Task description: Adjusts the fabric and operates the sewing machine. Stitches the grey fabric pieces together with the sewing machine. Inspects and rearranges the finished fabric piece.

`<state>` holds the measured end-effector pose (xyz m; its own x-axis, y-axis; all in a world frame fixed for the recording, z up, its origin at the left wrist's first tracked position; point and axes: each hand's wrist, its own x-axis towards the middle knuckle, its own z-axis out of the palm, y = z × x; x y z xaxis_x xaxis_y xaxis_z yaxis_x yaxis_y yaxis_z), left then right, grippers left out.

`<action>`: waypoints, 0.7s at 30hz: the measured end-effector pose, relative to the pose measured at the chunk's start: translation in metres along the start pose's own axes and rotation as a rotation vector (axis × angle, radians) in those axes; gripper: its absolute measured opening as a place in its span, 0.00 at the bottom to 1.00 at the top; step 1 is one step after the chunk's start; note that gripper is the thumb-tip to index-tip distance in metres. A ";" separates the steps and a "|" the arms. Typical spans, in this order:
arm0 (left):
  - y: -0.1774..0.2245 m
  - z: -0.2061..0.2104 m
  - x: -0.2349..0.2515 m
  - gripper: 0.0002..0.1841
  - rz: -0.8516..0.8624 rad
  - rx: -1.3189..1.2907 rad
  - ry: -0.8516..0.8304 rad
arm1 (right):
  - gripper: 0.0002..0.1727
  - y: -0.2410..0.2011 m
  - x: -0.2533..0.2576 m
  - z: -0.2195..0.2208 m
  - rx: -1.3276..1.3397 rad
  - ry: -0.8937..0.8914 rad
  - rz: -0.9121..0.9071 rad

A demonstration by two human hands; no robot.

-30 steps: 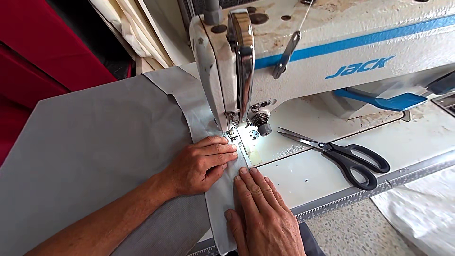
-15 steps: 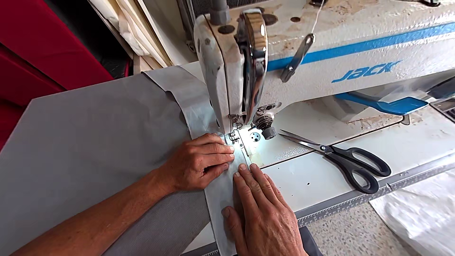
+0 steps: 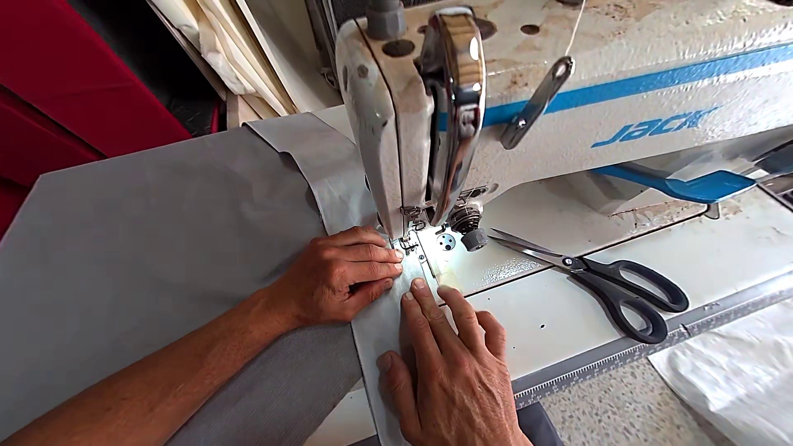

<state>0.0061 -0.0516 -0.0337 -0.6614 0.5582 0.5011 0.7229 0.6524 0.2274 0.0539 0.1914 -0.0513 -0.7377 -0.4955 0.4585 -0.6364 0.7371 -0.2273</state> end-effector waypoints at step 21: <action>0.034 0.006 -0.013 0.22 -0.293 0.143 -0.057 | 0.27 0.009 0.012 -0.009 0.175 -0.023 0.035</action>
<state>0.0377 -0.0338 -0.0372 -0.8501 0.3611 0.3834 0.4676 0.8524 0.2339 0.0411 0.1959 -0.0402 -0.7636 -0.4829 0.4286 -0.6384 0.6640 -0.3893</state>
